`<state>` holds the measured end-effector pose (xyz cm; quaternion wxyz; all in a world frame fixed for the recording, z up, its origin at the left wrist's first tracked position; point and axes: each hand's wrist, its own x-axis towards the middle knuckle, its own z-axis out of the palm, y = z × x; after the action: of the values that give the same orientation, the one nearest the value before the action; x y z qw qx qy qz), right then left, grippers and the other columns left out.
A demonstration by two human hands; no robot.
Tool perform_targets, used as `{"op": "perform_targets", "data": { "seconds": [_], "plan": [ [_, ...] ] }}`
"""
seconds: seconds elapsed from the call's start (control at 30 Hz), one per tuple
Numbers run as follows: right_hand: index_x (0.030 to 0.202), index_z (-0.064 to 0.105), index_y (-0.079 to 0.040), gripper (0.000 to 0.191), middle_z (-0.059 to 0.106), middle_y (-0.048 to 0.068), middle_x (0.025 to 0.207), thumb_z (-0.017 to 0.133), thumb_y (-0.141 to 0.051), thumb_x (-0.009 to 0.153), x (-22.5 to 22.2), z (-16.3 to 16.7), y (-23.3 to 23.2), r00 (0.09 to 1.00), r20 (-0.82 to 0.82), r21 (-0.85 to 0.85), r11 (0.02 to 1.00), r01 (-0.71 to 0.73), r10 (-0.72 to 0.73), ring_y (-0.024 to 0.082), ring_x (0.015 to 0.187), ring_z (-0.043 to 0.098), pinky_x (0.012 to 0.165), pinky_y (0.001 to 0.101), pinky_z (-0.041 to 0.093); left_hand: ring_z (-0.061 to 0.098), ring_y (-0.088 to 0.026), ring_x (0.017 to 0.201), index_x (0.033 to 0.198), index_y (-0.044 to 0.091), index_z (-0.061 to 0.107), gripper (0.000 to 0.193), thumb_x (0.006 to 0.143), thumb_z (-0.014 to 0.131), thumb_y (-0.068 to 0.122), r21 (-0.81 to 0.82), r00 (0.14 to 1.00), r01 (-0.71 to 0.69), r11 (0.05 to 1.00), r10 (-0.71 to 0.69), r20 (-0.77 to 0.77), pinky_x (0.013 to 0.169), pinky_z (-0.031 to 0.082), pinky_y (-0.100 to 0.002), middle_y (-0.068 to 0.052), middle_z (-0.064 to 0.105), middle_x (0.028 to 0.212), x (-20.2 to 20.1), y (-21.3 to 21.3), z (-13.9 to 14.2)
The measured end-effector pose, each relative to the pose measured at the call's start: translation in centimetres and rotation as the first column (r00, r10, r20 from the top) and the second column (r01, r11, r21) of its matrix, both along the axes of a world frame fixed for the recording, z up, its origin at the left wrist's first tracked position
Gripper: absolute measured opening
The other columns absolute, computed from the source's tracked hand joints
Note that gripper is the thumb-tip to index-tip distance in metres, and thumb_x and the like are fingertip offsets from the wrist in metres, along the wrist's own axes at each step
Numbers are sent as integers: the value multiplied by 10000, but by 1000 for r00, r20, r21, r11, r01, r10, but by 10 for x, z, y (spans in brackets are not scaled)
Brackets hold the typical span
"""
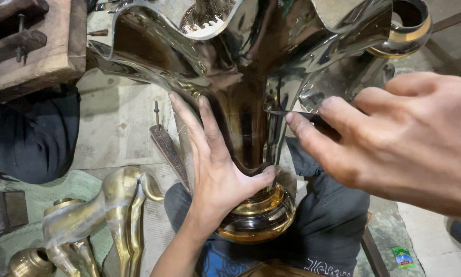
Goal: The person sits on the workshop floor holding a large flared brass vase on their lap and scrapes and trims its rim with a handheld blade, rotating the vase and steadying it with the other hand to work around the edge.
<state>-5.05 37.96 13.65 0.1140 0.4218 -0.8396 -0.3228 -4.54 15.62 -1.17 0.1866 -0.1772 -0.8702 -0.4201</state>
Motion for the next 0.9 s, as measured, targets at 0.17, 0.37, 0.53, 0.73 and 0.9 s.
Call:
{"op": "perform_targets", "data": {
  "seconds": [0.17,0.37,0.53,0.73,0.9],
  "plan": [
    [1325,721,-231,644,598,-106,717,652,-293,688,0,1,1,999,7,-1,999,-33,33,71,562,627,470,232,400,136,-645,1563,1627,282,-184,1577,567,975,424,2,1000,3,1000,-3,-4,1222,372,-593,-402,-159,1649,0,0,0],
    [1347,721,-197,637,574,-72,687,649,-289,720,0,0,0,998,28,-4,999,-48,48,91,545,609,473,241,401,131,-649,1562,1626,280,-188,1579,558,969,407,-1,1000,9,1000,-9,-8,1227,367,-595,-406,-167,1642,1,-1,1],
    [1218,746,-105,476,537,-42,668,653,-248,774,2,-1,-5,992,-46,-68,990,-120,118,112,547,579,494,254,387,143,-649,1552,1622,269,-187,1579,554,968,405,-4,1000,12,1000,-12,3,1207,377,-589,-416,-173,1639,-1,-1,0],
    [1241,719,-98,481,571,-31,678,645,-258,794,6,-1,-10,997,-34,35,997,-65,66,123,577,631,488,244,422,143,-639,1557,1625,259,-171,1584,539,974,394,2,1000,4,1000,-4,12,1204,377,-592,-394,-163,1652,1,-1,-3],
    [1295,703,-83,649,582,33,621,874,-297,707,-5,-13,22,960,278,-601,783,162,15,181,454,541,415,355,362,155,-624,1563,1629,203,-153,1605,542,1000,458,51,999,9,999,-11,48,1204,390,-569,-383,-170,1662,-2,-3,-8]
  ]
}}
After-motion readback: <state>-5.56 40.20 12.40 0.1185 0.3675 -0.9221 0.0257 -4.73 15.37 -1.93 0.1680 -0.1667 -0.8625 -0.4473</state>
